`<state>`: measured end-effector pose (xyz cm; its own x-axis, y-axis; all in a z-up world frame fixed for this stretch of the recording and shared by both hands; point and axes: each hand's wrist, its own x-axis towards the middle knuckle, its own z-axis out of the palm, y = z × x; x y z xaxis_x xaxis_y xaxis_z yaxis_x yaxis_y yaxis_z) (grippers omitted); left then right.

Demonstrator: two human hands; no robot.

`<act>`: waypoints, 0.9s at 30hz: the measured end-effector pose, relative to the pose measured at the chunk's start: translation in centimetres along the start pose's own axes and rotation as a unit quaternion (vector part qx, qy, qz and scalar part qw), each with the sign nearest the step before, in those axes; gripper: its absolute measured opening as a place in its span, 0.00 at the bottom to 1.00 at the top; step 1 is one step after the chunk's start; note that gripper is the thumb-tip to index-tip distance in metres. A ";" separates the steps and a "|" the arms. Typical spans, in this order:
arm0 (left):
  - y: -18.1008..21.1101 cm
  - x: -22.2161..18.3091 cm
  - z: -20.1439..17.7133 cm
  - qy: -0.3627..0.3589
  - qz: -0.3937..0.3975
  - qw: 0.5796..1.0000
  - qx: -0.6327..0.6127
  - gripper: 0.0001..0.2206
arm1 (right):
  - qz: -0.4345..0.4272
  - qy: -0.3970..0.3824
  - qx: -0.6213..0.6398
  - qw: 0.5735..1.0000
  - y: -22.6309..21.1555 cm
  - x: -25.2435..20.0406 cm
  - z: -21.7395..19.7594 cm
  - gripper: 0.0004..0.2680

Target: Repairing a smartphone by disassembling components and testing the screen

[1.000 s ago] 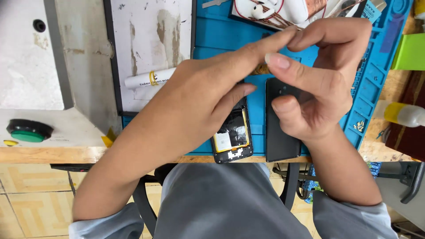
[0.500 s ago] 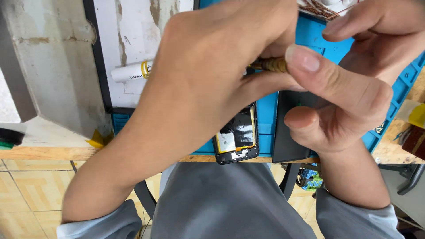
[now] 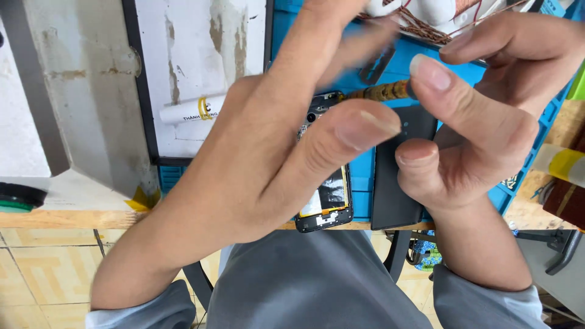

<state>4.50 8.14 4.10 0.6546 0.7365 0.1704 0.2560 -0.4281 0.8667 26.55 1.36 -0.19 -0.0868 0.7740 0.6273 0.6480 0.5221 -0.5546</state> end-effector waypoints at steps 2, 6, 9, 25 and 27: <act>0.0 0.0 -0.3 0.003 -0.002 1.000 0.006 0.09 | -0.002 0.002 -0.003 1.000 0.1 -0.1 -0.2 0.13; 0.3 -0.2 -0.9 0.004 -0.007 1.000 0.020 0.08 | -0.005 -0.042 -0.022 0.999 -0.1 -0.5 -0.8 0.14; 0.8 -0.3 -0.9 0.009 -0.009 1.000 0.028 0.07 | 0.002 -0.039 -0.016 0.999 -0.3 -0.3 -0.3 0.12; -1.1 -1.0 -0.6 -0.029 0.023 0.997 0.074 0.10 | 0.103 0.037 0.206 0.972 -1.8 -1.4 0.9 0.30; -1.7 -1.3 -0.6 -0.019 0.034 0.995 0.094 0.09 | 0.092 0.038 0.215 0.971 -2.2 -0.7 1.1 0.29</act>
<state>2.77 8.20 2.64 0.7012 0.6829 0.2051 0.3360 -0.5702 0.7496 24.40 0.03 -0.04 0.0667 0.8485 0.5250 0.2692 0.4914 -0.8283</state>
